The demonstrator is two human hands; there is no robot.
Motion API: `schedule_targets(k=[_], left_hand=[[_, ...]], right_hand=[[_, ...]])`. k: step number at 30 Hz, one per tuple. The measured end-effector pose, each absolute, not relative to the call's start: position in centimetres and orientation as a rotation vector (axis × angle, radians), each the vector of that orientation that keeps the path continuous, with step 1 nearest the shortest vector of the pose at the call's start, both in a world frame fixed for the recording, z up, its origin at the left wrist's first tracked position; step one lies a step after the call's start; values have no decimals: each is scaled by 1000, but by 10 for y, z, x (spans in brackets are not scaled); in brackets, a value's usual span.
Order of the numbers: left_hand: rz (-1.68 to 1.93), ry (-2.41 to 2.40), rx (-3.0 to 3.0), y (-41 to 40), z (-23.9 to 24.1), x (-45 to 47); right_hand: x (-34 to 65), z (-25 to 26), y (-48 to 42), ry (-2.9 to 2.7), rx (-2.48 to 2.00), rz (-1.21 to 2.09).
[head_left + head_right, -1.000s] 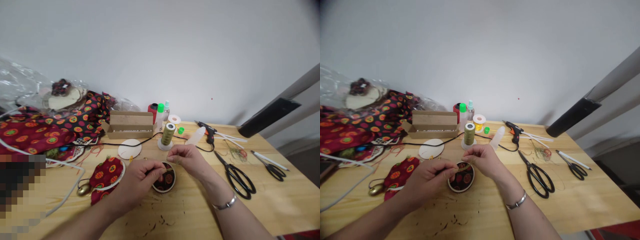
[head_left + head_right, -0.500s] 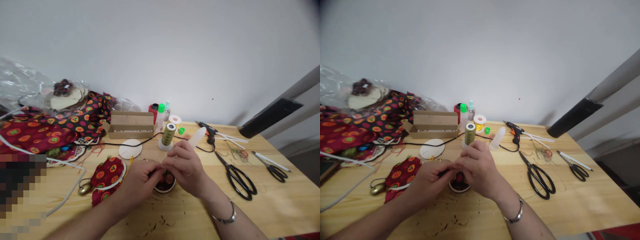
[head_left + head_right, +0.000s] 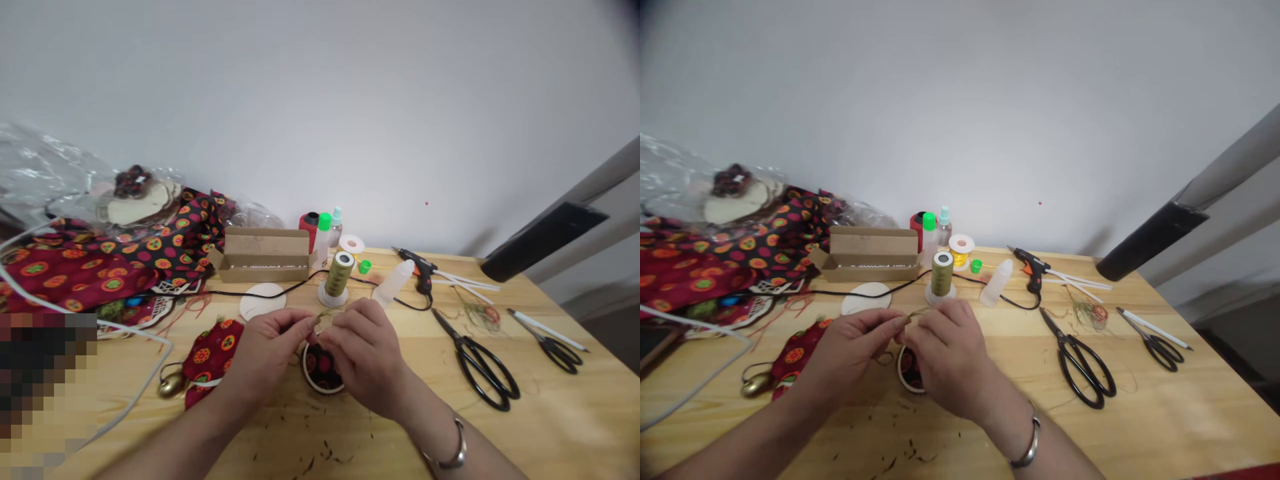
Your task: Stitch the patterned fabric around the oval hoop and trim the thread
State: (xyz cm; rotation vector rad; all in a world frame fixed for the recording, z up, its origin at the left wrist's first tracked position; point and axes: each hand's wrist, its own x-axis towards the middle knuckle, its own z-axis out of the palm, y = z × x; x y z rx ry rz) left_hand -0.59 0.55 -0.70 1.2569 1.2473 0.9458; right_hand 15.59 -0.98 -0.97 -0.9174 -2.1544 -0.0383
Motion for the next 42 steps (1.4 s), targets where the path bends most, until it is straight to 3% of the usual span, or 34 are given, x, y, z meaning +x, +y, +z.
schedule_targets(k=[19, 24, 29, 38, 42], left_hand=[[1032, 1243, 1310, 3, -5, -10], [1031, 1200, 1361, 4, -8, -11], [1027, 1152, 1445, 2, -6, -11], [934, 812, 2077, -7, -5, -11], [938, 749, 2312, -8, -12, -14]], right_hand=[[150, -11, -5, -1678, -1149, 628], [150, -15, 0, -1310, -1312, 1265], [156, -23, 8, -1064, -1098, 1733], [177, -12, 17, -1297, -1014, 1850], [182, 3, 13, -1540, -985, 1623]])
